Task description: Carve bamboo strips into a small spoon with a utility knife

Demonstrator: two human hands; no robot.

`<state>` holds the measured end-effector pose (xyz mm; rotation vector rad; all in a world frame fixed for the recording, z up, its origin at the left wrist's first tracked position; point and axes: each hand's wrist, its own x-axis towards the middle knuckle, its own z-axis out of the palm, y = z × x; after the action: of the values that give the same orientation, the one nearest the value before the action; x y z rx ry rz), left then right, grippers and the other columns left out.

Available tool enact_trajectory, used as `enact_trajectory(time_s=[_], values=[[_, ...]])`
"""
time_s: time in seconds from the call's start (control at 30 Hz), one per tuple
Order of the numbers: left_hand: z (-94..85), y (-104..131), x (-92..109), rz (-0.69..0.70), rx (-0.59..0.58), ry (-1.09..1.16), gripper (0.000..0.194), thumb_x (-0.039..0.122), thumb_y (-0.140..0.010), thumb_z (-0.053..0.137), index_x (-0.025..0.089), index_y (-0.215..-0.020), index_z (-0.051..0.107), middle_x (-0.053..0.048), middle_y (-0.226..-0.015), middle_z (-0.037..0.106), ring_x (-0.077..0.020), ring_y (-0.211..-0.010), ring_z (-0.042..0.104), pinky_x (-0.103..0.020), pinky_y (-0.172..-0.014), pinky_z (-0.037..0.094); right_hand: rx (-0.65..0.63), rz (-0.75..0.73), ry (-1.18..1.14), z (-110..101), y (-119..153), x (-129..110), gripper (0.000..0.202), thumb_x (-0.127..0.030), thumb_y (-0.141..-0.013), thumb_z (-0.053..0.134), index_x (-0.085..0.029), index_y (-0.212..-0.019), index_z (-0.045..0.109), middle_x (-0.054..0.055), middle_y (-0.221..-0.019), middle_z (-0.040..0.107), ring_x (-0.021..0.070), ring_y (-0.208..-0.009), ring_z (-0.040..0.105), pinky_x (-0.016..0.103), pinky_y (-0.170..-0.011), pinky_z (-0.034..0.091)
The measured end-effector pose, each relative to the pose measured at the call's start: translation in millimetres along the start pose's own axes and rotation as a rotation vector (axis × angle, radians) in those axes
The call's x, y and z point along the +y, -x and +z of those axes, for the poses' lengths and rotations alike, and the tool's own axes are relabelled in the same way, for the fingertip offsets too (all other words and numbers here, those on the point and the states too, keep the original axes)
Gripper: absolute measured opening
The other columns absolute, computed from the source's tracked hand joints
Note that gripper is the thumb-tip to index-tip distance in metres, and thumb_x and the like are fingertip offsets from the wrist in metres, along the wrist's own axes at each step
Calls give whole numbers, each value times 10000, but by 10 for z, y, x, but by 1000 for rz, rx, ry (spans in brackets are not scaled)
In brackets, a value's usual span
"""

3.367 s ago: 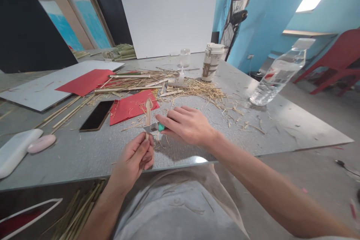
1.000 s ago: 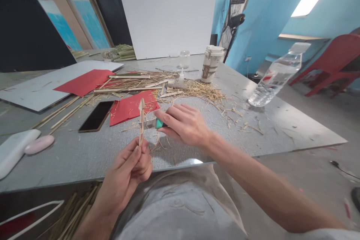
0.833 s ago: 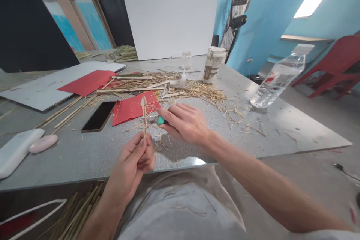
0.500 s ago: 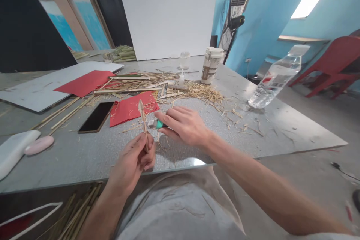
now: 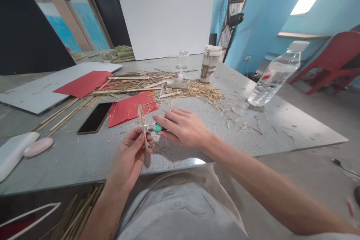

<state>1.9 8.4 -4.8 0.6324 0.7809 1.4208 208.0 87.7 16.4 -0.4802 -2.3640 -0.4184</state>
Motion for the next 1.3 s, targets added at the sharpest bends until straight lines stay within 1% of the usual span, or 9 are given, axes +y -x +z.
enact_trajectory(time_s=[0.1,0.27,0.4,0.6,0.77,0.93,1.07,1.23,1.3], values=[[-13,-5,-10,-7,28,16,430,324,-676,1044,173,-968,768,-14,-804,783,-116,-695,719,-158,-548,568,-5,3,-1,9,5,-3,422,-421,-1177,436,-108,-1344,666,61,-885,697,194,-758,601,332,-681,454],[-4,2,-5,-23,39,27,465,308,-640,1061,162,-971,768,-1,-742,771,-97,-646,705,-157,-576,582,-23,-33,20,7,-7,-9,433,-429,-1176,433,-111,-1338,678,50,-857,686,198,-745,597,339,-679,453],[6,20,1,-25,22,20,427,313,-664,1054,161,-920,747,-2,-738,764,-102,-635,699,-175,-582,589,-5,-8,-5,1,-5,0,418,-417,-1173,452,-107,-1345,674,55,-871,692,195,-756,601,330,-687,459],[7,91,-7,-67,-14,24,441,328,-691,1049,170,-932,715,-6,-747,762,-105,-646,697,-171,-569,565,5,-2,-29,-1,18,-18,439,-416,-1183,409,-101,-1358,660,60,-875,690,192,-744,601,328,-673,461],[13,118,-17,7,-18,-25,403,361,-759,1013,172,-973,730,2,-773,761,-86,-633,678,-168,-580,565,14,-4,48,-10,5,-70,413,-407,-1178,437,-110,-1345,671,53,-868,699,189,-735,600,331,-672,461],[-2,87,-32,-20,-8,0,453,368,-716,1038,179,-957,704,2,-765,757,-98,-660,684,-167,-573,564,-14,37,63,2,4,-100,428,-419,-1187,402,-124,-1317,683,48,-869,695,184,-730,601,326,-664,461],[-17,71,-38,32,4,-36,438,374,-743,1023,186,-959,692,7,-766,753,-98,-669,680,-168,-582,568,-12,49,68,20,7,-106,421,-427,-1181,427,-122,-1307,688,41,-860,682,180,-716,589,325,-648,449],[-40,71,3,-64,-21,24,499,350,-679,1058,174,-955,681,10,-754,737,-86,-648,658,-153,-562,542,-4,47,90,28,0,-112,398,-410,-1174,455,-114,-1298,689,41,-855,673,182,-710,568,328,-649,436],[-46,73,15,-69,-19,26,502,343,-674,1060,173,-958,683,9,-755,738,-87,-641,656,-154,-557,541,-7,46,91,29,1,-114,397,-413,-1172,458,-116,-1301,687,44,-857,674,182,-711,568,330,-648,430]])
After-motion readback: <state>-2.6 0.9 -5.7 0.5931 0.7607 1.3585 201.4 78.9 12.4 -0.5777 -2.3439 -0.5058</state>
